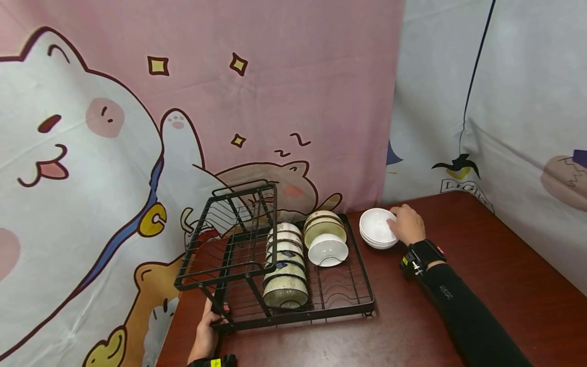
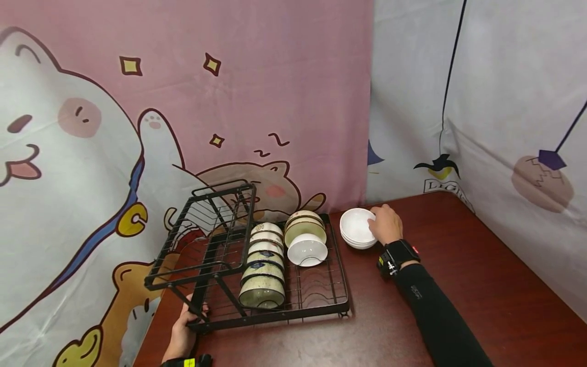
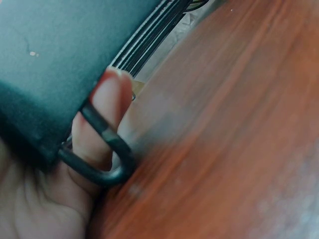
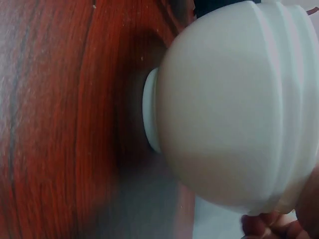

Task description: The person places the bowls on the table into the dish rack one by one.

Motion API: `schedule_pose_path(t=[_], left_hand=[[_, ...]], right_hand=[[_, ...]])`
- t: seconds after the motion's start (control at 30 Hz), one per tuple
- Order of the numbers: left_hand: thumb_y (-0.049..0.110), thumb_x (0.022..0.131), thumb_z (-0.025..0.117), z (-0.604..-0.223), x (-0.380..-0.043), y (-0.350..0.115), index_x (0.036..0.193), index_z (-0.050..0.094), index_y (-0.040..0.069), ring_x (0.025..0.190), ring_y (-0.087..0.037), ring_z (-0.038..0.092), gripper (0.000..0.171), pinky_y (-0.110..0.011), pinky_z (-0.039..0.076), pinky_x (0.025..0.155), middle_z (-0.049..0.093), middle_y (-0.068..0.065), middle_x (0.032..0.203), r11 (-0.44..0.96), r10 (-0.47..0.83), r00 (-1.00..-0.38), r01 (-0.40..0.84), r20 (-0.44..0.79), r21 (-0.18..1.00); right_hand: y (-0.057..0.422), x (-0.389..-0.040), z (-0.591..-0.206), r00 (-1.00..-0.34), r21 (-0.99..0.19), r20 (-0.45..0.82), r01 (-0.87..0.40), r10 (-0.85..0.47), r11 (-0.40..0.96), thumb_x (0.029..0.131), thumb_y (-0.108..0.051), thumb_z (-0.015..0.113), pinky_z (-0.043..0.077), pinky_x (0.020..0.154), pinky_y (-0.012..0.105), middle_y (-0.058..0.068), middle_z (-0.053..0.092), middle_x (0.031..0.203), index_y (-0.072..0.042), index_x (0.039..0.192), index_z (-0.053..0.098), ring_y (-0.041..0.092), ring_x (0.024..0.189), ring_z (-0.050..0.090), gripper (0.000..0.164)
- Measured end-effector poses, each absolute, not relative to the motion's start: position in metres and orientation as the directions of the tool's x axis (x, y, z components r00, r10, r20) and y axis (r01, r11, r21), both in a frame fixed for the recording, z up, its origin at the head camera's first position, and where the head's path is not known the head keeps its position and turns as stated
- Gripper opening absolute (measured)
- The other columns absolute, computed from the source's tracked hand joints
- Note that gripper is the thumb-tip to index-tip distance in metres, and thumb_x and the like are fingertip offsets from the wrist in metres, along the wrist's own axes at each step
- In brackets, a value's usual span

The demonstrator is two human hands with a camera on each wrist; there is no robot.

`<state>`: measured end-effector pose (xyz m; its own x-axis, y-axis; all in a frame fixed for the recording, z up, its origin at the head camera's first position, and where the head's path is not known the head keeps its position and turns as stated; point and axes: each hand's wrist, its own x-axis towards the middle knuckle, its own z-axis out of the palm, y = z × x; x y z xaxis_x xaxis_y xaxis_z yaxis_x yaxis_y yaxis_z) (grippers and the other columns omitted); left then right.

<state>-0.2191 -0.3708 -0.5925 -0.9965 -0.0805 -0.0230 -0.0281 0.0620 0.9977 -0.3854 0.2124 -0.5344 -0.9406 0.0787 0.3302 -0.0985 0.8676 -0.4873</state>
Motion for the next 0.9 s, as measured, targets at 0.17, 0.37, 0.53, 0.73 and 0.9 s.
schedule_pose_path(t=[0.17,0.37,0.53,0.73,0.9], left_hand=[[0.004,0.086,0.023,-0.591,-0.219,-0.371,0.150,0.021,0.005,0.087,-0.014,0.049,0.064,-0.027,0.044,0.073,0.046,-0.007,0.109,0.074,-0.079,-0.996,-0.047,-0.041,0.996],[0.004,0.087,0.023,-0.589,-0.219,-0.370,0.154,0.019,0.004,0.088,-0.015,0.049,0.067,-0.027,0.045,0.073,0.047,-0.007,0.109,0.085,-0.082,-0.995,-0.055,-0.048,0.995],[0.004,0.086,0.023,-0.589,-0.219,-0.369,0.155,0.018,0.006,0.089,-0.015,0.049,0.069,-0.028,0.044,0.075,0.046,-0.007,0.110,0.082,-0.083,-0.994,-0.072,-0.065,0.994],[0.006,0.087,0.023,-0.588,-0.220,-0.369,0.156,0.017,0.008,0.090,-0.016,0.047,0.069,-0.027,0.044,0.075,0.043,-0.010,0.113,0.079,-0.071,-0.994,-0.092,-0.086,0.993],[0.005,0.087,0.023,-0.588,-0.220,-0.370,0.157,0.016,0.007,0.090,-0.015,0.047,0.070,-0.027,0.044,0.074,0.043,-0.010,0.113,0.082,-0.067,-0.995,-0.085,-0.080,0.993]], right_hand=[[0.207,-0.384,-0.531,-0.897,-0.394,0.437,-0.125,0.067,0.911,0.096,-0.009,0.068,0.053,0.075,0.058,0.025,0.068,0.100,0.005,0.113,0.071,0.045,0.090,0.067,0.022],[0.204,-0.380,-0.526,-0.840,-0.392,0.533,-0.139,0.101,0.909,0.102,-0.007,0.057,0.050,0.063,0.058,0.026,0.067,0.093,0.003,0.110,0.056,0.049,0.075,0.067,0.013],[0.206,-0.375,-0.517,-0.812,-0.660,0.516,-0.176,0.271,0.731,0.106,-0.010,0.047,0.053,0.080,0.065,0.037,0.068,0.109,0.004,0.120,0.047,0.056,0.099,0.068,0.019],[0.211,-0.376,-0.506,-0.822,-0.959,0.281,-0.255,0.495,0.120,0.093,0.004,0.055,0.053,0.094,0.032,0.023,0.056,0.140,-0.002,0.127,0.043,0.032,0.125,0.059,0.037],[0.213,-0.374,-0.500,-0.907,-0.809,0.111,-0.320,0.407,-0.493,0.090,0.017,0.040,0.057,0.074,0.020,0.001,0.045,0.131,-0.022,0.127,0.039,0.015,0.106,0.063,0.054]])
